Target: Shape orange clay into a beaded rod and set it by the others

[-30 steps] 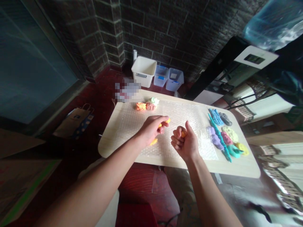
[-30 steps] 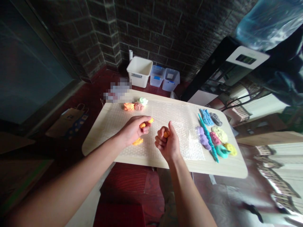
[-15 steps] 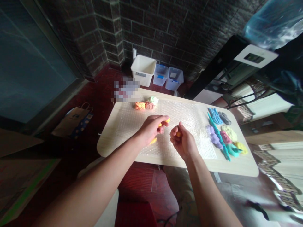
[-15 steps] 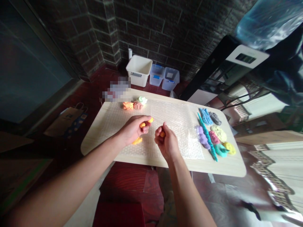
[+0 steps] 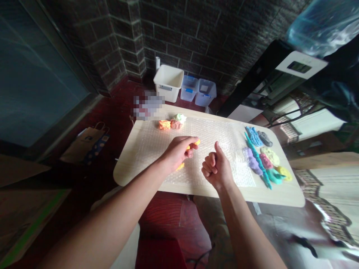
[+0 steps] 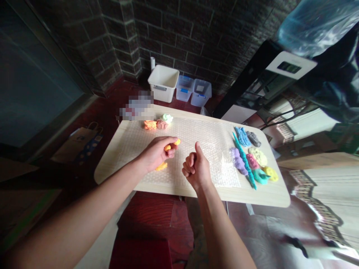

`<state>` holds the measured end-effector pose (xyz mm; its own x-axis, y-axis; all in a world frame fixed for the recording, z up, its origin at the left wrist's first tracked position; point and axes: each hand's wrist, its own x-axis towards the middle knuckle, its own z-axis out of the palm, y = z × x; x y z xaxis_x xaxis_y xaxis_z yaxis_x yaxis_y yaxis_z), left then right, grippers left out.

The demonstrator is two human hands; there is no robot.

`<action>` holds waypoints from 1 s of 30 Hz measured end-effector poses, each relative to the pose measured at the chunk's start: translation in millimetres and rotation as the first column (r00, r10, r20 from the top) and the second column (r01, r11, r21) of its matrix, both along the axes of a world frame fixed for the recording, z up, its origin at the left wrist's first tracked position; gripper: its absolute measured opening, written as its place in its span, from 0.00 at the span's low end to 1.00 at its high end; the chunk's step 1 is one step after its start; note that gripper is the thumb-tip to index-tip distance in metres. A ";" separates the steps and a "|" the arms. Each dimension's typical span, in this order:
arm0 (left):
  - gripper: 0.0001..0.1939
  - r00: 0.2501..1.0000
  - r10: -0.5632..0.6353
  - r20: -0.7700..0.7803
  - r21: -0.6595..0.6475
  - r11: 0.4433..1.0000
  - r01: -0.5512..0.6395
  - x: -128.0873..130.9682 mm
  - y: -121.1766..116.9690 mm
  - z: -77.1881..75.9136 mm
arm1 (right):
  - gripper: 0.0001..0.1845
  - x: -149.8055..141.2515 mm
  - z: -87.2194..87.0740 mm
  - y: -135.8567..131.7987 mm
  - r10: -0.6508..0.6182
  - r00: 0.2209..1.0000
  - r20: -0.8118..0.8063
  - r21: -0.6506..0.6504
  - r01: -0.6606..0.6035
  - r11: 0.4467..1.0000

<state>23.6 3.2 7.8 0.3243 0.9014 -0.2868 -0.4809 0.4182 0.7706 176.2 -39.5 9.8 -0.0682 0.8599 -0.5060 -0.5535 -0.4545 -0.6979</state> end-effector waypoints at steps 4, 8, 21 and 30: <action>0.09 1.000 -0.004 0.002 -0.005 1.000 0.004 -0.2 0.4 -1.8 | 0.40 5.2 -5.5 0.6 0.028 0.999 -0.018 0.045 -0.027 0.999; 0.09 1.000 -0.016 0.019 -0.003 1.000 0.016 0.0 -0.2 -3.4 | 0.35 6.8 -10.9 1.3 0.081 0.997 0.010 0.033 -0.081 0.996; 0.08 1.000 -0.022 0.014 -0.012 1.000 0.022 -0.2 -1.4 0.0 | 0.24 -3.3 -15.4 -2.5 0.072 0.982 0.174 0.059 -0.084 0.995; 0.09 0.999 -0.033 0.008 -0.006 0.999 0.033 -0.8 -1.2 -1.8 | 0.15 1.8 -5.3 1.0 0.024 0.993 -0.117 0.062 -0.016 0.998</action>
